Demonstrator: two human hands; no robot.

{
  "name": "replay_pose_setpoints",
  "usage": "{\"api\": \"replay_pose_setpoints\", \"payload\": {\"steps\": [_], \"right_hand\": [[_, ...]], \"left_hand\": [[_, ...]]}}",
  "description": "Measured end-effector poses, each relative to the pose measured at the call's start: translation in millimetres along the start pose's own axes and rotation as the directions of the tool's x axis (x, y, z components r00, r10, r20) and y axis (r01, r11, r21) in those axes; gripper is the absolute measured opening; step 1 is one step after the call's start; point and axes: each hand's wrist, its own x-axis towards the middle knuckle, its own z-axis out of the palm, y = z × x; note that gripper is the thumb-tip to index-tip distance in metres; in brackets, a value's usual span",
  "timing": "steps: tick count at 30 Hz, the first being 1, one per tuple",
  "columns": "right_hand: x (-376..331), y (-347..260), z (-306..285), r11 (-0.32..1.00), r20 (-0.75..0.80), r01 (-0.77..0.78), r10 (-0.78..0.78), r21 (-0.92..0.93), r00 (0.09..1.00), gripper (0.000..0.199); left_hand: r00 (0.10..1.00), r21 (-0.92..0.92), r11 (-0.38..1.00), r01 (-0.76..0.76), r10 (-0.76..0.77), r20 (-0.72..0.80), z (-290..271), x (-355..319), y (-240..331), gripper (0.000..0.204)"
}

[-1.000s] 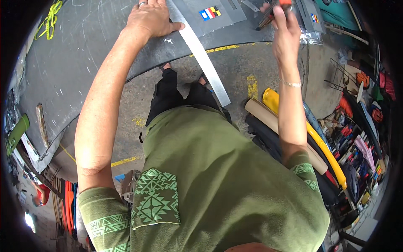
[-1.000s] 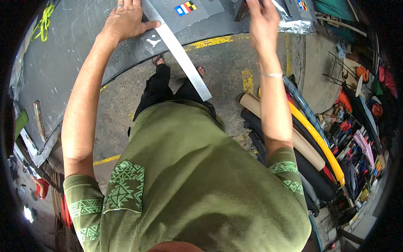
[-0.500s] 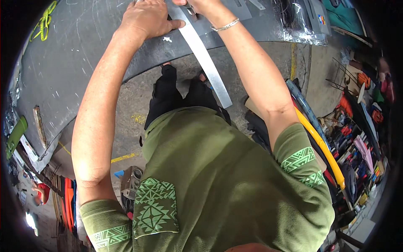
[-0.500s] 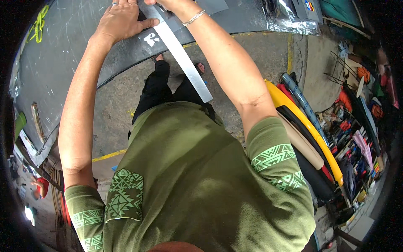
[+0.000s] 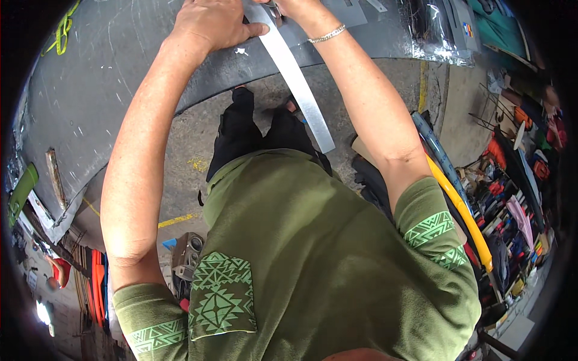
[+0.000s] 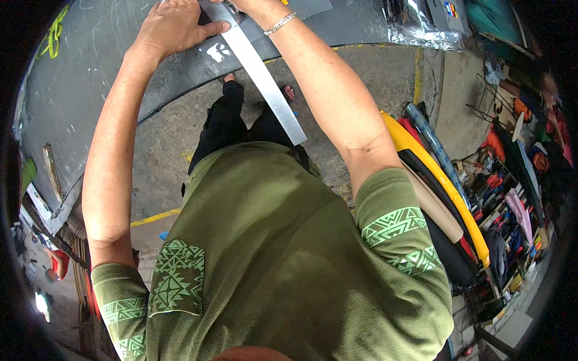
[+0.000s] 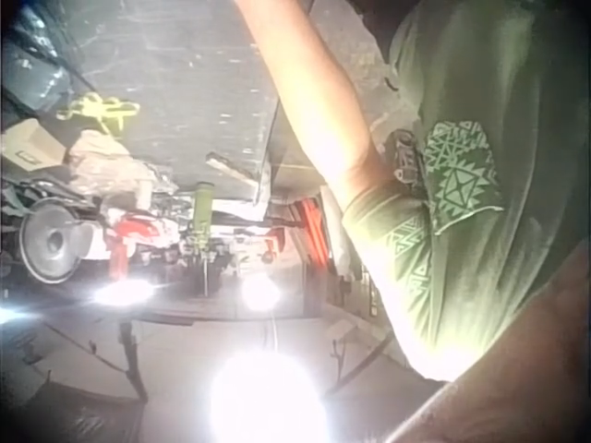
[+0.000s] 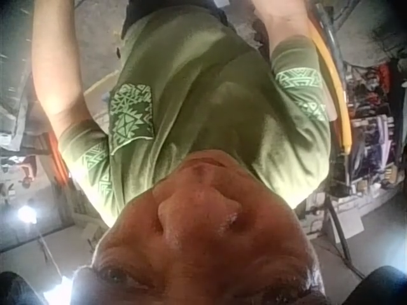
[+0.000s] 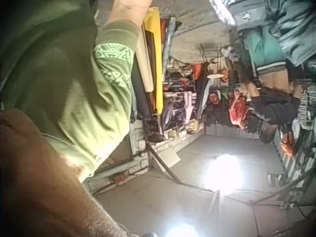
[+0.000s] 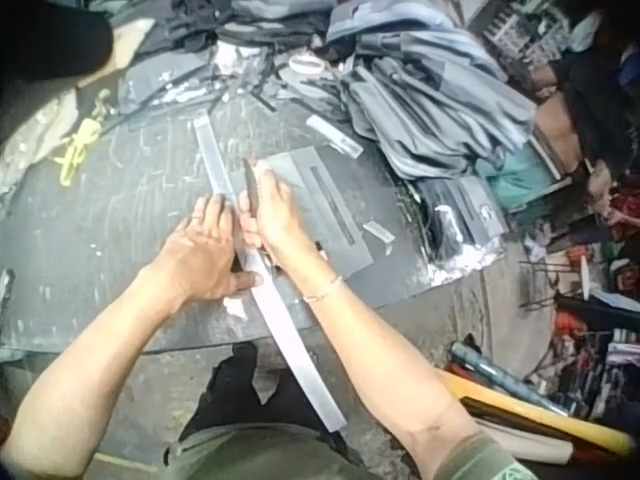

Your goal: Cutting pieces of grey fabric using a metal ruler and a utility knife on a workbench.

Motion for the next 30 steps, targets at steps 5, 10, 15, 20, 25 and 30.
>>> {"api": "replay_pose_setpoints", "payload": {"steps": [5,10,15,20,25,30], "right_hand": [[-1,1,-1,1.0,0.029,0.017,-0.017,0.004,0.999,0.062],[2,3,-6,0.999,0.069,0.054,-0.054,-0.005,0.996,0.062],[-3,0,2,0.999,0.018,0.028,-0.027,-0.019,0.999,0.062],[-5,4,-3,0.995,0.054,0.098,-0.097,-0.008,0.994,0.061],[-3,7,-4,0.994,0.069,0.102,-0.104,0.028,0.992,0.061],[-13,-3,5,0.997,0.009,0.072,-0.071,-0.041,0.997,0.057]], "left_hand": [[0.995,0.04,0.998,0.045,-0.048,0.09,-4,1,2,0.111],[0.998,0.016,1.0,0.026,-0.027,0.049,-5,1,3,0.11],[0.975,-0.096,0.993,-0.069,0.046,-0.219,24,0,-12,0.11],[0.995,0.012,0.999,0.046,-0.047,0.085,-12,-4,6,0.11],[0.993,0.024,0.998,0.058,-0.06,0.104,-5,1,2,0.11],[0.99,0.014,0.998,0.062,-0.064,0.125,-15,-2,7,0.11]]}}
